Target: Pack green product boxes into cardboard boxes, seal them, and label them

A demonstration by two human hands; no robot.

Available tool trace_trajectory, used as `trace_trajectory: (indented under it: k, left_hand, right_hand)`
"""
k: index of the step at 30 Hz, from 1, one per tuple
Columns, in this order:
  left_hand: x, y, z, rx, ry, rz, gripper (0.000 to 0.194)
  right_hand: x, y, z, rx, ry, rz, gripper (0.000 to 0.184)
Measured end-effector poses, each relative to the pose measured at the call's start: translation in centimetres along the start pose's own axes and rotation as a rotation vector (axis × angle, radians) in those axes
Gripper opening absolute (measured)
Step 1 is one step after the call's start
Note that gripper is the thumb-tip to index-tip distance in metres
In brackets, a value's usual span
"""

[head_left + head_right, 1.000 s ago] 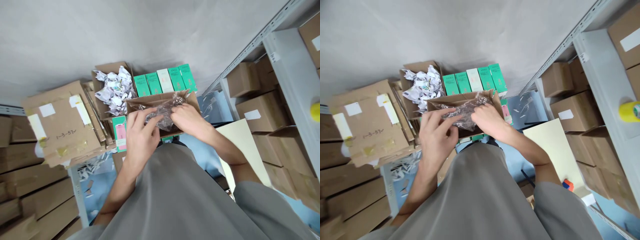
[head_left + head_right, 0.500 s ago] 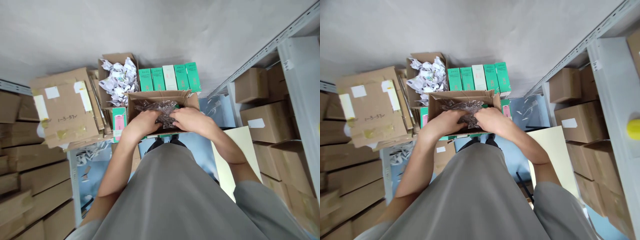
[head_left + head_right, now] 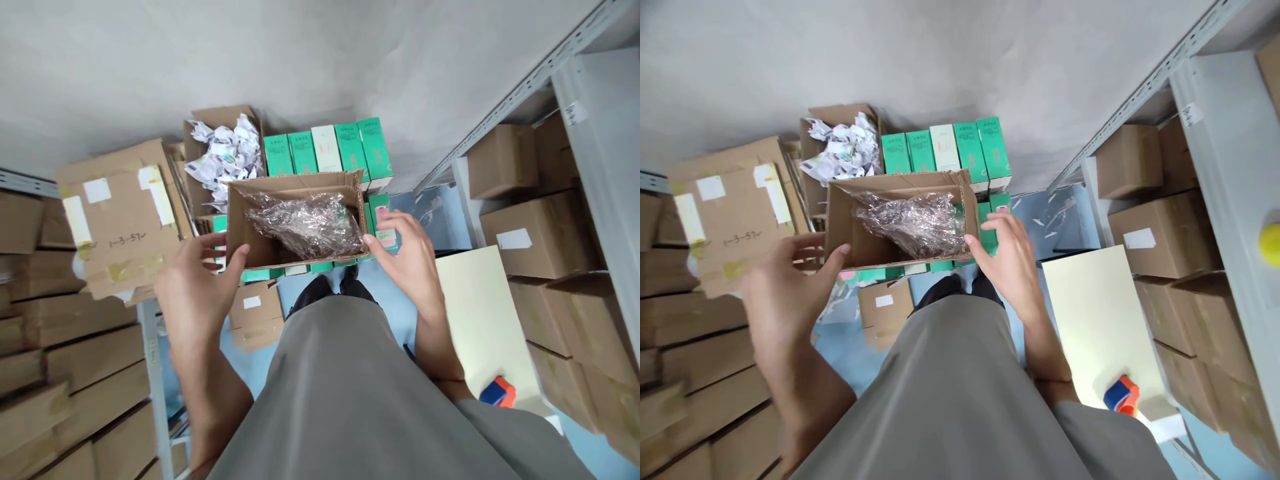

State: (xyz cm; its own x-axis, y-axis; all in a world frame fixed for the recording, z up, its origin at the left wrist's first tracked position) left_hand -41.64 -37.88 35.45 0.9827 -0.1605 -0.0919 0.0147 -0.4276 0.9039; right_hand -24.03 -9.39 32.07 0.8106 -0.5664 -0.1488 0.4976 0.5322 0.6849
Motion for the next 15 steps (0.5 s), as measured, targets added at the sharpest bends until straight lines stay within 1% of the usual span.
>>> trace_trajectory:
  k: [1,3,7,10,13,15]
  left_hand:
    - [0.1,-0.3,0.3,0.002,0.037,0.010,0.034]
    - [0.1,-0.8,0.5,0.014,0.062,0.007,0.029]
    - [-0.3,-0.6,1.0,0.014,0.019,-0.019,0.030]
    - [-0.6,-0.4,2.1,0.022,0.012,-0.018,0.032]
    - [-0.3,-0.7,3.5,0.085,-0.007,-0.039,0.031]
    - [0.3,-1.1,3.9,0.119,-0.103,-0.020,0.032]
  right_hand:
    - [0.2,-0.2,0.4,0.004,-0.032,0.007,0.018]
    - [0.5,-0.5,1.4,0.032,-0.083,0.017,0.018]
    - [0.6,-1.1,3.0,0.096,-0.146,-0.004,0.020]
    - [0.9,-1.5,3.2,0.111,-0.215,-0.021,0.014]
    - [2.2,-1.3,2.9,0.137,-0.276,-0.107,0.012]
    - [3.8,-0.9,2.5,0.153,-0.296,-0.191,0.014]
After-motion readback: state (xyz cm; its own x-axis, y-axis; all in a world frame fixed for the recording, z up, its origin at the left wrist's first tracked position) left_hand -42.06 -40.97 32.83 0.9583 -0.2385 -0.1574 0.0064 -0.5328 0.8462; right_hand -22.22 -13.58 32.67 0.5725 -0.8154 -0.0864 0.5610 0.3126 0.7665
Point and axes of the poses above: each hand's wrist, its own x-axis away from the middle knuckle, its own y-axis out of the back of the hand, z = x × y, the point moved 2 cm from there along -x, towards the middle knuckle, and after that the axes turned 3 degrees about -z, right-handed, at the moved point
